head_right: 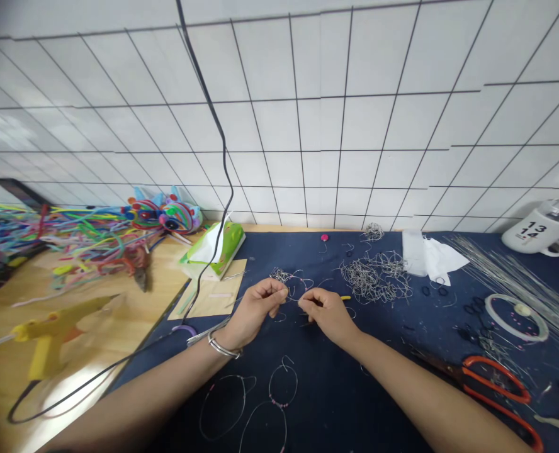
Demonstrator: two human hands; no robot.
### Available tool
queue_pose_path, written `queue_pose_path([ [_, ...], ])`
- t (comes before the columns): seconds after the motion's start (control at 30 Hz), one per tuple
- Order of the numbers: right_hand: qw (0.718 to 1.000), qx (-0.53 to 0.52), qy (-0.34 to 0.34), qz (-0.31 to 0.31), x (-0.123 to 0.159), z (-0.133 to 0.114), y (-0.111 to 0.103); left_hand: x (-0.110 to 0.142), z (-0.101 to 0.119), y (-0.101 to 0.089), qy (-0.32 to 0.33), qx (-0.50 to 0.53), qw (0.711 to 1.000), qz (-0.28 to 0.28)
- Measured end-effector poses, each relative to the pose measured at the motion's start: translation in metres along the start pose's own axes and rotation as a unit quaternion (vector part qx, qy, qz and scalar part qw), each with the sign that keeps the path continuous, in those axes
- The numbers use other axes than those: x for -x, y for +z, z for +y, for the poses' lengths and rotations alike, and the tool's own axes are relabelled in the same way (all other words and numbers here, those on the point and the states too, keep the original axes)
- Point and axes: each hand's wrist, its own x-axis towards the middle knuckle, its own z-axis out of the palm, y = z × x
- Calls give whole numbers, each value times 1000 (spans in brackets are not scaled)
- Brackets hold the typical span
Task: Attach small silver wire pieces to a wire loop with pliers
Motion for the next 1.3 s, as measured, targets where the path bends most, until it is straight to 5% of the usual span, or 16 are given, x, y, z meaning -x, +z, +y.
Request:
queue_pose_path([
  [0.53, 999, -43, 29, -15, -2, 4, -1, -5, 10, -11, -9, -62, 995, -74],
  [0.87, 998, -63, 24, -17, 0, -1, 2, -2, -2, -1, -39, 70, 997, -19],
  [1.3, 1000, -11, 4, -24, 4, -4, 5, 2, 0, 5, -50, 71, 996, -25],
])
